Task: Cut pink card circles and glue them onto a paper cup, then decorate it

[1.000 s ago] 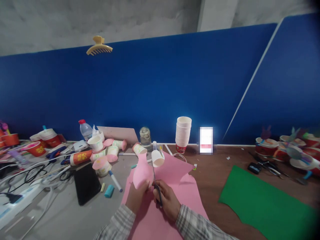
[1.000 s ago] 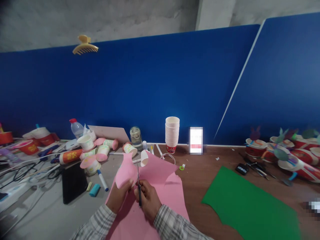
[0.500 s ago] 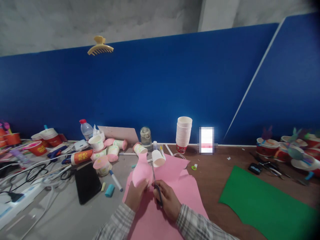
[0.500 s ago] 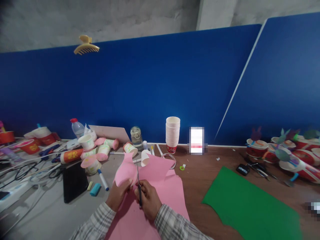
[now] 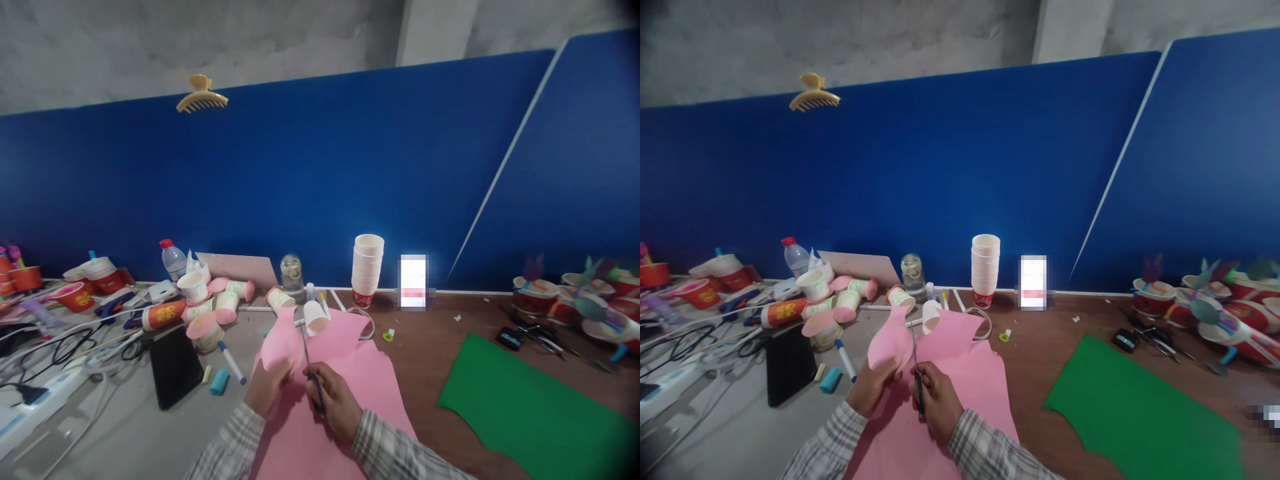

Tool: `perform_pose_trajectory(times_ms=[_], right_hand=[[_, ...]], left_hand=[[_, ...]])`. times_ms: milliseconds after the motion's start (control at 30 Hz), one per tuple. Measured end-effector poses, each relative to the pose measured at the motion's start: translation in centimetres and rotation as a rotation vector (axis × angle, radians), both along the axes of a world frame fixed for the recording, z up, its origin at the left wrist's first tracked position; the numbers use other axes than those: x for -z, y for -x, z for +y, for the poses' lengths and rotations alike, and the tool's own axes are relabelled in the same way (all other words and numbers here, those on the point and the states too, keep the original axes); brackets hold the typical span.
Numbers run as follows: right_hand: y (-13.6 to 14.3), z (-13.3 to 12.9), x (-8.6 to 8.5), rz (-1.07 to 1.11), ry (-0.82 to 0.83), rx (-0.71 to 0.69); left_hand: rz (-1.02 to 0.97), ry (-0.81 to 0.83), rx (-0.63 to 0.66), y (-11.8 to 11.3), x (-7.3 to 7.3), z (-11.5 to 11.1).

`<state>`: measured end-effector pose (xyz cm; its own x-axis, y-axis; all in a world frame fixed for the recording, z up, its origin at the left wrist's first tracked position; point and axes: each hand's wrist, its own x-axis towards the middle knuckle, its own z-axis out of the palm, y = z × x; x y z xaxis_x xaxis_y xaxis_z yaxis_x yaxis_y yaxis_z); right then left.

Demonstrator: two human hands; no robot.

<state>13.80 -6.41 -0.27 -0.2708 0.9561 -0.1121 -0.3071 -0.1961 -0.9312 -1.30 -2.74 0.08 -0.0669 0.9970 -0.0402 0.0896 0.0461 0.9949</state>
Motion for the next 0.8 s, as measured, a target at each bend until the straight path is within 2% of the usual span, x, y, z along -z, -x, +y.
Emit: perform_pose_trajectory(times_ms=[167,600,800], right_hand=[[0.0,0.0,0.0,0.004,0.006,-0.012],[-0.1,0.2,0.1,-0.008,-0.038,-0.064],[-0.2,0.1,0.3,-0.042,-0.058,-0.085]], left_hand=[[-0.008,0.022,0.000,0.5,0.4,0.3],[-0.058,0.138,0.045,1.5,-0.8,0.7],[-0.078,0.179,0.078,2.5,-0.2,1.2]])
